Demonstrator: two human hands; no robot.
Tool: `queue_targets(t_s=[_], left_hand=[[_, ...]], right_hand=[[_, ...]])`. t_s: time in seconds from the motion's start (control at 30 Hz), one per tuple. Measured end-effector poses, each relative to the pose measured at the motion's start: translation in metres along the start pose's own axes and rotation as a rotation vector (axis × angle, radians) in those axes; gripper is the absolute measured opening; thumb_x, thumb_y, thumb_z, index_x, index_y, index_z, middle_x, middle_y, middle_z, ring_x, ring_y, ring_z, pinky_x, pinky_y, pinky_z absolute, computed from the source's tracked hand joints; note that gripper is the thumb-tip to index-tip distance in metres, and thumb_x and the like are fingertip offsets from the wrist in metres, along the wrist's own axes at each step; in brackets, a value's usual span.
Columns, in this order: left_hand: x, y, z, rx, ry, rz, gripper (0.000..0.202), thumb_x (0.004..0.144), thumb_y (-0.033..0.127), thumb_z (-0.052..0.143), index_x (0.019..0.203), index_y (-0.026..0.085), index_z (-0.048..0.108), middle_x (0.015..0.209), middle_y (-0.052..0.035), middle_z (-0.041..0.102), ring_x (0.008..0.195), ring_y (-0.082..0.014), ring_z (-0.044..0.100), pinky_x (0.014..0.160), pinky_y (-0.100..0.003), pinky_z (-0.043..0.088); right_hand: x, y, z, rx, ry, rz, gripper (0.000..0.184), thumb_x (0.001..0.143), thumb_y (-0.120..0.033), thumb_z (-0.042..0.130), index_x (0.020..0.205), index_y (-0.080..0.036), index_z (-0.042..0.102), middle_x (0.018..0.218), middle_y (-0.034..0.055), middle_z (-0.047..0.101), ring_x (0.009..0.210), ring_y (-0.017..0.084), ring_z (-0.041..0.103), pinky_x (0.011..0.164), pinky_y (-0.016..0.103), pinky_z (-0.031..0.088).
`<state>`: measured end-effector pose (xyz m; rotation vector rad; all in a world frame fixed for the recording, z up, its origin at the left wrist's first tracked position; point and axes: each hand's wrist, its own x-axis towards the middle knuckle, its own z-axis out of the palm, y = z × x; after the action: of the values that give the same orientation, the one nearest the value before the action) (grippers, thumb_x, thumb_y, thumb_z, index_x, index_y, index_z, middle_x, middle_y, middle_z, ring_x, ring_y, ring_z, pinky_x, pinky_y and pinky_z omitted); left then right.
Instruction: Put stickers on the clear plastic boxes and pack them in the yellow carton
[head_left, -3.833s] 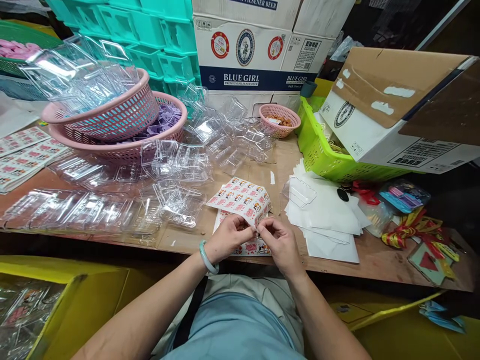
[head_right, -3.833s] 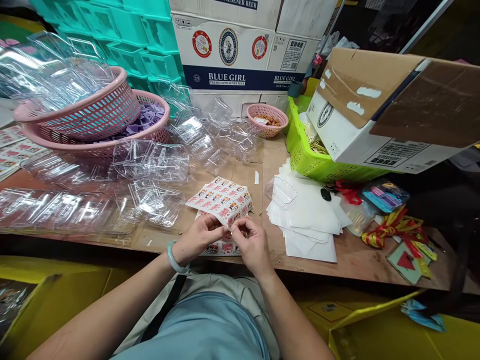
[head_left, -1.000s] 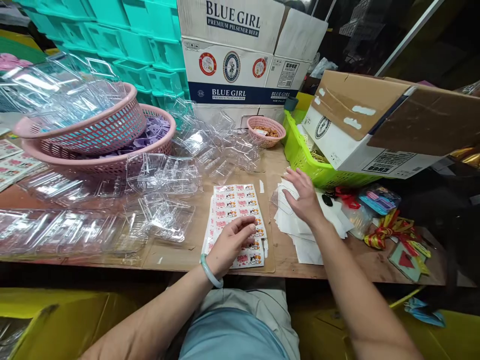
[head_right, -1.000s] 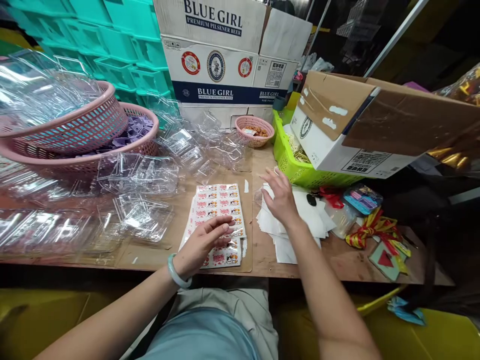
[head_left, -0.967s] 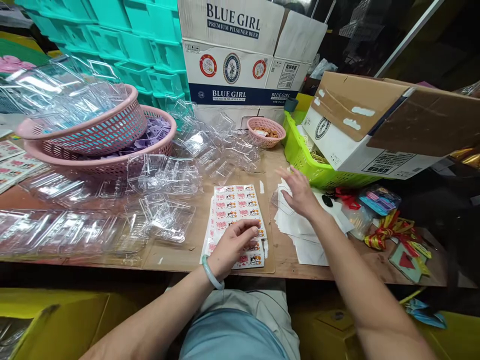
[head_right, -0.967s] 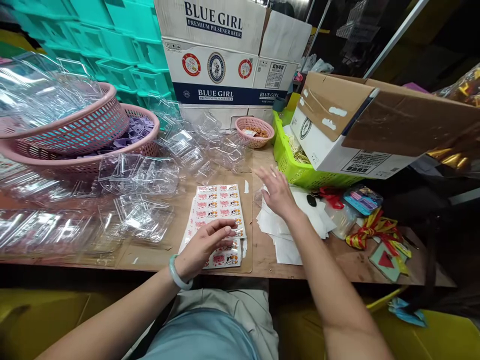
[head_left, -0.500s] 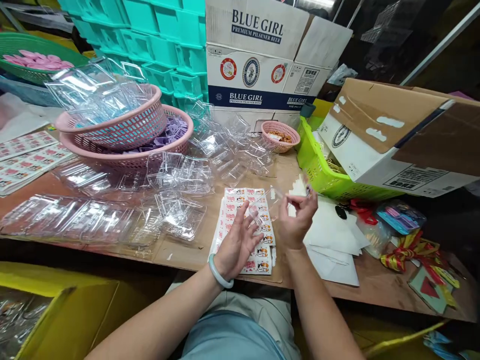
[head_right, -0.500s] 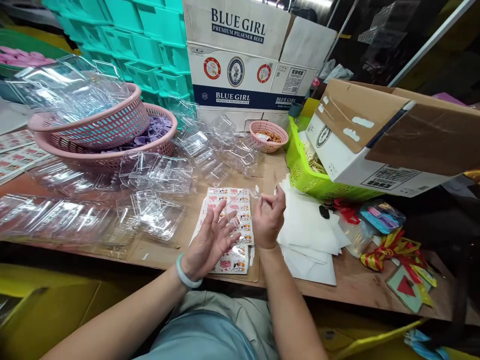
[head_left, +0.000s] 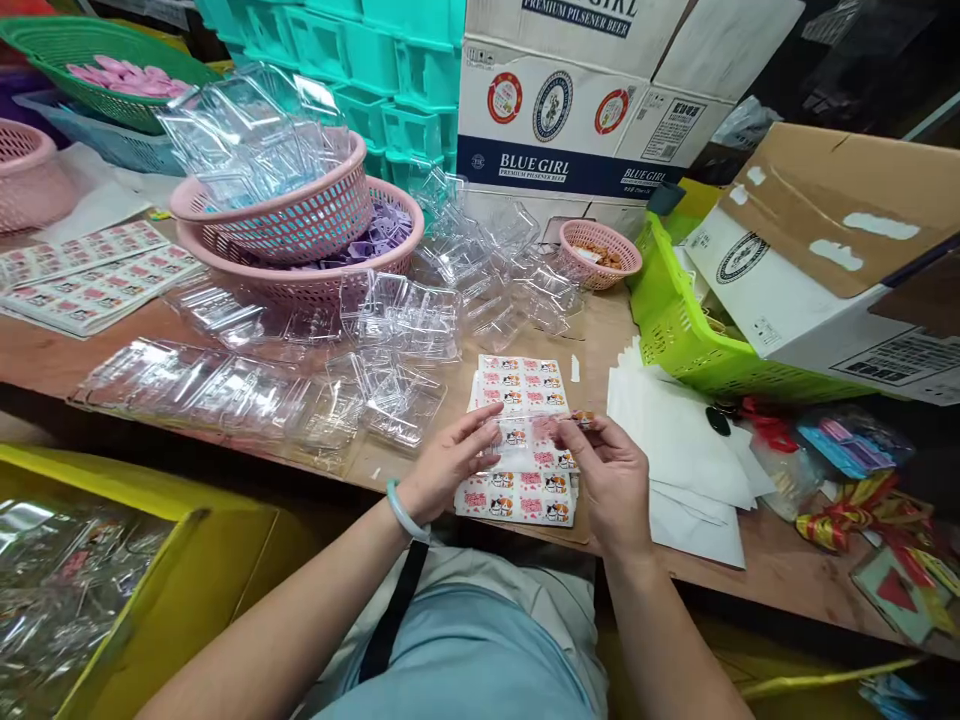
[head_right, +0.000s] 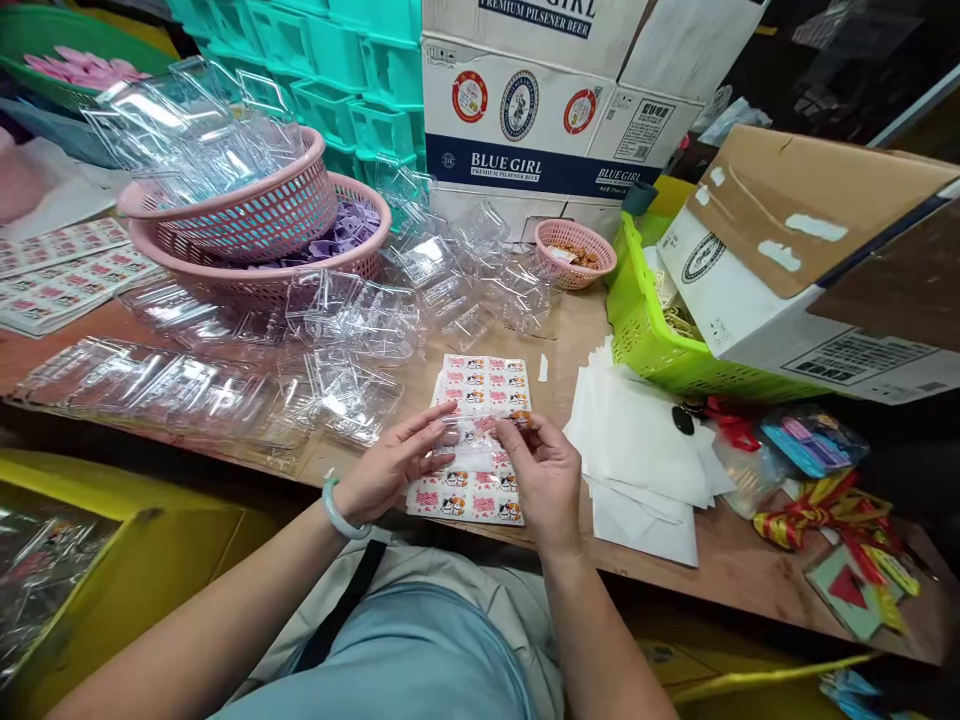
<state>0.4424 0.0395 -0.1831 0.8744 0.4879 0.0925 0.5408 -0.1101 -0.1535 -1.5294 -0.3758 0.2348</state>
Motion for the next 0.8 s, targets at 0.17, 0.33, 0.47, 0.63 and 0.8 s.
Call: queue_targets(t_s=[0.17, 0.33, 0.47, 0.63, 0.8], left_hand=[[0.001, -0.008, 0.001, -0.016, -0.005, 0.027, 0.046, 0.077, 0.043, 0.071, 0.119, 0.025, 0.066, 0.122, -0.008, 0.06, 0.108, -0.0184, 0.054, 0.09, -0.032, 0.045], [0.0, -0.012, 0.0, -0.029, -0.014, 0.047, 0.045, 0.077, 0.043, 0.072, 0.118, 0.026, 0.067, 0.124, -0.0079, 0.059, 0.109, -0.0185, 0.055, 0.089, -0.032, 0.045], [0.001, -0.013, -0.002, -0.043, -0.022, 0.035, 0.045, 0.075, 0.043, 0.073, 0.117, 0.026, 0.067, 0.123, -0.0073, 0.061, 0.103, -0.017, 0.057, 0.089, -0.031, 0.045], [0.001, -0.012, -0.002, -0.077, -0.043, 0.028, 0.045, 0.074, 0.042, 0.074, 0.116, 0.027, 0.068, 0.124, -0.0066, 0.061, 0.103, -0.0168, 0.058, 0.088, -0.031, 0.044], [0.001, -0.011, -0.001, -0.078, -0.026, 0.019, 0.045, 0.074, 0.042, 0.074, 0.116, 0.027, 0.068, 0.122, -0.0058, 0.062, 0.103, -0.0166, 0.057, 0.089, -0.031, 0.043]], right_hand=[[-0.013, -0.001, 0.013, -0.054, 0.025, 0.093, 0.025, 0.071, -0.039, 0.078, 0.083, -0.018, 0.071, 0.074, 0.0008, 0.071, 0.065, 0.014, 0.063, 0.063, 0.027, 0.053], [-0.023, 0.007, 0.014, -0.048, -0.005, 0.142, 0.027, 0.073, -0.039, 0.076, 0.091, -0.019, 0.071, 0.08, 0.0028, 0.074, 0.072, 0.018, 0.068, 0.066, 0.029, 0.055], [-0.028, 0.014, 0.016, -0.017, 0.006, 0.163, 0.03, 0.075, -0.04, 0.075, 0.097, -0.02, 0.07, 0.085, 0.0037, 0.074, 0.076, 0.02, 0.07, 0.07, 0.034, 0.057], [-0.03, 0.017, 0.02, -0.021, 0.009, 0.141, 0.028, 0.076, -0.038, 0.074, 0.094, -0.018, 0.069, 0.087, 0.0044, 0.075, 0.079, 0.021, 0.071, 0.076, 0.035, 0.057], [-0.031, 0.016, 0.023, -0.067, 0.028, 0.126, 0.028, 0.075, -0.039, 0.075, 0.093, -0.018, 0.07, 0.085, 0.0047, 0.074, 0.079, 0.021, 0.07, 0.077, 0.036, 0.056]])
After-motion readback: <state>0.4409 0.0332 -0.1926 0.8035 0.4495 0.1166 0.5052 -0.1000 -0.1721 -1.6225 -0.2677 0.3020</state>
